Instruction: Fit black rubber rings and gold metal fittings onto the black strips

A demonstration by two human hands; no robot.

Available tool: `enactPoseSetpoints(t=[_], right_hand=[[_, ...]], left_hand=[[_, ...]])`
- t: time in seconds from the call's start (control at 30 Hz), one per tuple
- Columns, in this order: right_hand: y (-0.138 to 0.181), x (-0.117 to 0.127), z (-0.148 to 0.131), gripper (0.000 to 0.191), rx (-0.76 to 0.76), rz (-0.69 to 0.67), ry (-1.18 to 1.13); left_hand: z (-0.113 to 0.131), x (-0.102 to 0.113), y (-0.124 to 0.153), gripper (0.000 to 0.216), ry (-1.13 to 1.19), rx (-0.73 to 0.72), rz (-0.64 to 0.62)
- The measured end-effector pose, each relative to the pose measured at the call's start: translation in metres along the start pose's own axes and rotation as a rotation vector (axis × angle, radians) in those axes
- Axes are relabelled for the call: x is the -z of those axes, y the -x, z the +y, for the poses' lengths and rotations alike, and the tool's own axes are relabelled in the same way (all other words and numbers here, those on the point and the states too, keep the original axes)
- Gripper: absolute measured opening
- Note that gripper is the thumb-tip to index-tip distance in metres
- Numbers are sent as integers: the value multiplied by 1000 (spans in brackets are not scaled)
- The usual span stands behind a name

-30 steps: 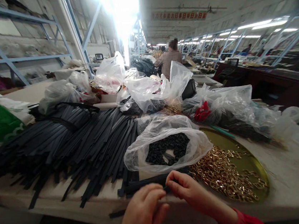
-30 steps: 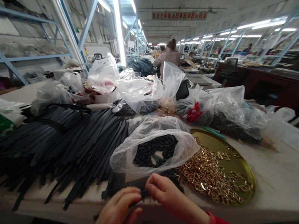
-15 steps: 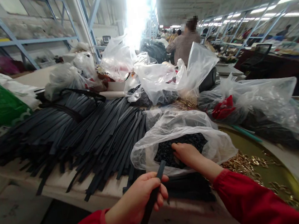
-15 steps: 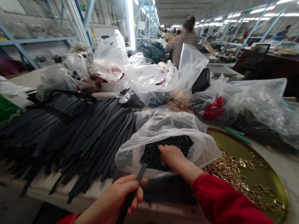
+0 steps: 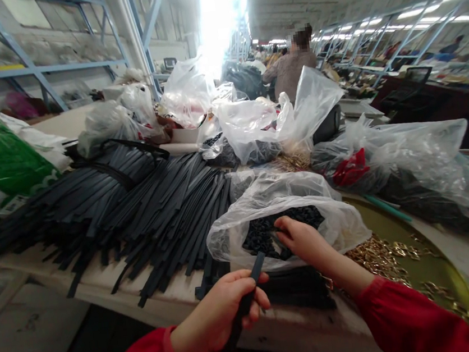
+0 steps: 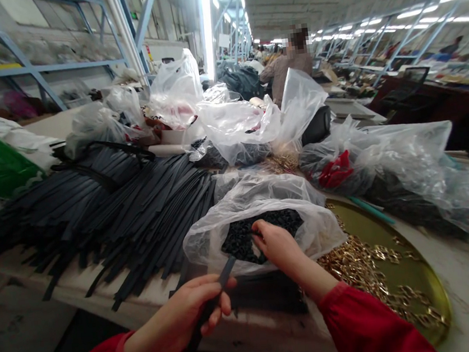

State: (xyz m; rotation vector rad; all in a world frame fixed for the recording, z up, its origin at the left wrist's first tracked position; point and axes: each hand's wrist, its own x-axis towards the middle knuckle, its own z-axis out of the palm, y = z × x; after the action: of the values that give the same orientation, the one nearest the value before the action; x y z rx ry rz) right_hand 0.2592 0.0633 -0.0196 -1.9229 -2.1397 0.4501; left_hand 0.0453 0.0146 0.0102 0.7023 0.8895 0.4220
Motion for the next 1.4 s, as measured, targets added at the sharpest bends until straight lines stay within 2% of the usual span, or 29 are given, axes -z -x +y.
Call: enactPoseSetpoints(t=[0.03,0.1,0.17,0.23,0.33,0.43,0.57,0.73,0.87,1.0,1.1,1.23,1.4], right_hand=[[9,4,-6,25,-1,7,-139],[30,9,-19,29,-35,-27,-557],[51,8,-32,31,-135,-88,-980],[70,3,-41,31,-265,-93,-1276],[86,-9,-47,32,-423,-61,-1616],[94,-17,-49,32,-500,-29,-1812],[100,-21,-53,29,-469,13,-1845],[107,-24,-58,25,-347,53,-1654],[108,-26,-57,21,-326,56,-1604],[105,-30,-54,22,-437,80,-1789],[105,-32,-53,23,-485,68,-1837],[107,-32,-53,29,-461,45,-1706],[112,-33,-52,34,-432,39,-1535]], left_hand=[[0,-2,2,29,-17,-20,3],[-1,-7,5,32,-51,-46,11],[-2,-13,7,34,-80,-49,1],[-4,-18,10,35,-115,-39,-28],[-6,-23,15,34,-218,-34,-41],[-8,-24,17,33,-359,-55,-1],[-11,-23,10,30,-512,-202,48],[-16,-23,2,25,-592,-315,73],[-17,-22,8,27,-664,-289,44],[-16,-21,16,29,-772,-248,10],[-14,-21,18,30,-901,-281,25],[-13,-19,19,27,-1089,-381,96],[-17,-13,20,26,-1255,-379,136]])
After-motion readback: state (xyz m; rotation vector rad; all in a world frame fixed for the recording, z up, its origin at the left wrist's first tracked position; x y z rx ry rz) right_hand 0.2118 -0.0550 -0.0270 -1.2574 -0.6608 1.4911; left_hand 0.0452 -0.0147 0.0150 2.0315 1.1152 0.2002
